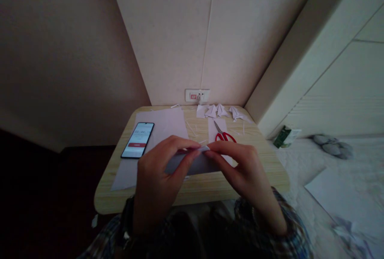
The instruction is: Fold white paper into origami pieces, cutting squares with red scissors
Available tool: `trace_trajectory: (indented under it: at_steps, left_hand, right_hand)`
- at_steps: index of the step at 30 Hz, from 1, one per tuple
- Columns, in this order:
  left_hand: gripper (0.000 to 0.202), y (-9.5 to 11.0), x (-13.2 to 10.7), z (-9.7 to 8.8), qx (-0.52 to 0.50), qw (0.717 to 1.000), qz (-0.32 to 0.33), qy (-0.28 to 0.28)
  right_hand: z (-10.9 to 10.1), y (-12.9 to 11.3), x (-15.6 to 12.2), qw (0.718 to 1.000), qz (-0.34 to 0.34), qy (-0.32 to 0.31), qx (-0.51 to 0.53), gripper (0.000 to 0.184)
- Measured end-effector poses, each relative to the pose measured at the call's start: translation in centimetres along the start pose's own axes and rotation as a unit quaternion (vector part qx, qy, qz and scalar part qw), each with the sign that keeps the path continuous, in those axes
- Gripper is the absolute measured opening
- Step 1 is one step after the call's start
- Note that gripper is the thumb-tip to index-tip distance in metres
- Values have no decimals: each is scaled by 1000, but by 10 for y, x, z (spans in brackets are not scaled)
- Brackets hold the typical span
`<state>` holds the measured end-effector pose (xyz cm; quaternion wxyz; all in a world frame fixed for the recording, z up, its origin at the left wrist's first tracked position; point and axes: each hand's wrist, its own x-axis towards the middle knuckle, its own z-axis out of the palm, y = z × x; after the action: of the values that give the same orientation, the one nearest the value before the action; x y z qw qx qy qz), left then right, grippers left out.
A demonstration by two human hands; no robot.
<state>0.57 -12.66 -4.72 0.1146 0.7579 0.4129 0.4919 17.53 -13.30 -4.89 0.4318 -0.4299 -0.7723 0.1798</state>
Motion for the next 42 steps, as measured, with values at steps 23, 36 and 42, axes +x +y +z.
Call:
trace_trajectory:
  at_steps: [23,36,42]
  left_hand:
    - [2,-15,-5,-5,6,996,-73,-54]
    - [8,-27,-2,-9,-77,980,-171,-62]
    - [13,-70,-17,-22,57,970,-235,-40]
  right_hand:
    - [-8,6,-5,973,120,191,46,13]
    - [-9,30,-6,955,127,244,107,8]
    - [17,55,17,985,160,36,45,16]
